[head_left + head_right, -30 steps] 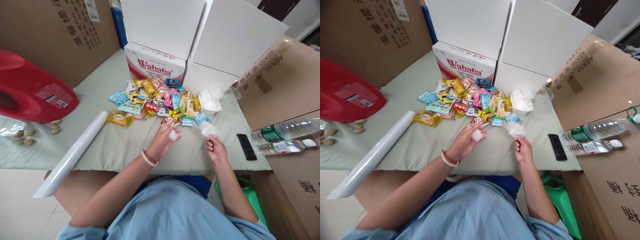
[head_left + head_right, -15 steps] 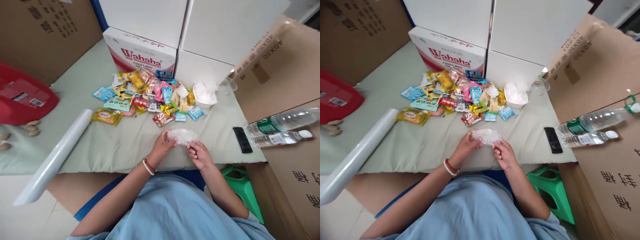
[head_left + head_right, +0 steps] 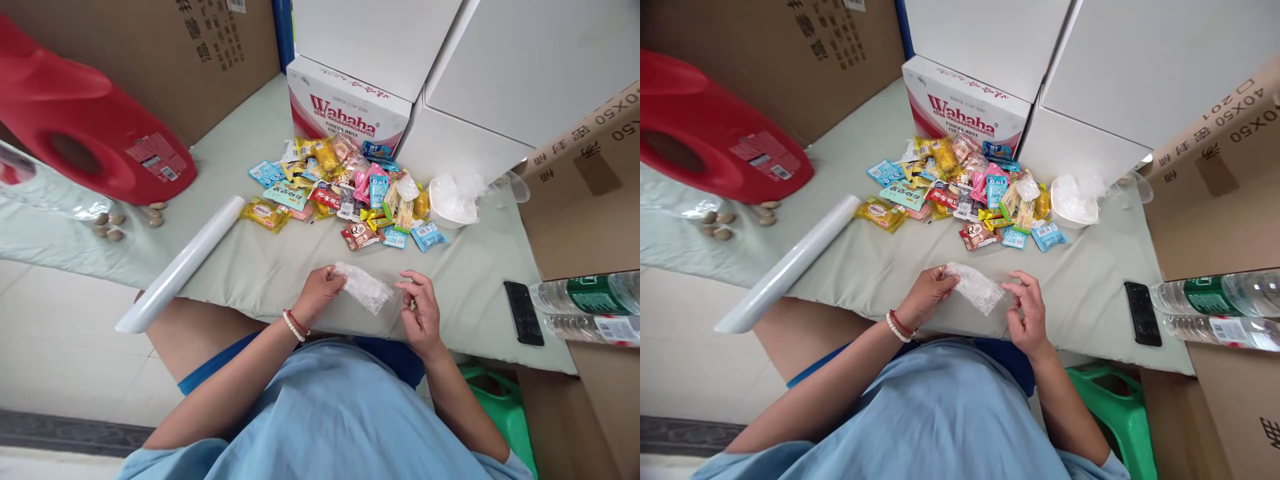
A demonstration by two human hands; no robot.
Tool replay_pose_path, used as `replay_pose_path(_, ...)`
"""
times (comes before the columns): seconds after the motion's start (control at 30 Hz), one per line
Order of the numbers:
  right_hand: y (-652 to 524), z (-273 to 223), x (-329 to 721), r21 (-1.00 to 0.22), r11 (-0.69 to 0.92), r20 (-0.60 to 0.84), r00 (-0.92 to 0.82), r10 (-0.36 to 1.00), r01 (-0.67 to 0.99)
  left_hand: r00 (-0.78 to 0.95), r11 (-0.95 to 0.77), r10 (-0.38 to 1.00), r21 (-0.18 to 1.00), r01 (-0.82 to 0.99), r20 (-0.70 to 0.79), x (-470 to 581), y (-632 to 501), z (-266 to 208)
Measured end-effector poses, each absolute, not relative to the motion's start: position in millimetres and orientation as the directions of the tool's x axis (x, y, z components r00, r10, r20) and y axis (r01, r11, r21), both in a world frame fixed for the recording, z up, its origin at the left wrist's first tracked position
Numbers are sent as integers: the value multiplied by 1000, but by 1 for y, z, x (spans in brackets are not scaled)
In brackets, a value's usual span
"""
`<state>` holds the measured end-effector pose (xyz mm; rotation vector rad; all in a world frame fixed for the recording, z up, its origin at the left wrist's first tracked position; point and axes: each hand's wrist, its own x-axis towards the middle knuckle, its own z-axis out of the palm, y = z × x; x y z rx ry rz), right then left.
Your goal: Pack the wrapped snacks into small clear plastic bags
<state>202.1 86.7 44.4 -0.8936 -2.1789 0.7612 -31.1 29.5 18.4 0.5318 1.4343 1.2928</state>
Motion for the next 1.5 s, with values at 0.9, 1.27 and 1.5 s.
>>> replay_pose_path(0.9,96,40,164,-878,-460,-438,-169,883,-131,-489,-43,842,932,361,228,-16,1,30)
replay_pose_path(1.27,99,50,170,-814,-567,-495,-361,791,-127,-441,64,896,966,249,55,-16,10,19)
replay_pose_path(1.5,93,50,162,-849,-525,-468,-366,804,-69,-233,-153,940,918,365,250,2,7,30)
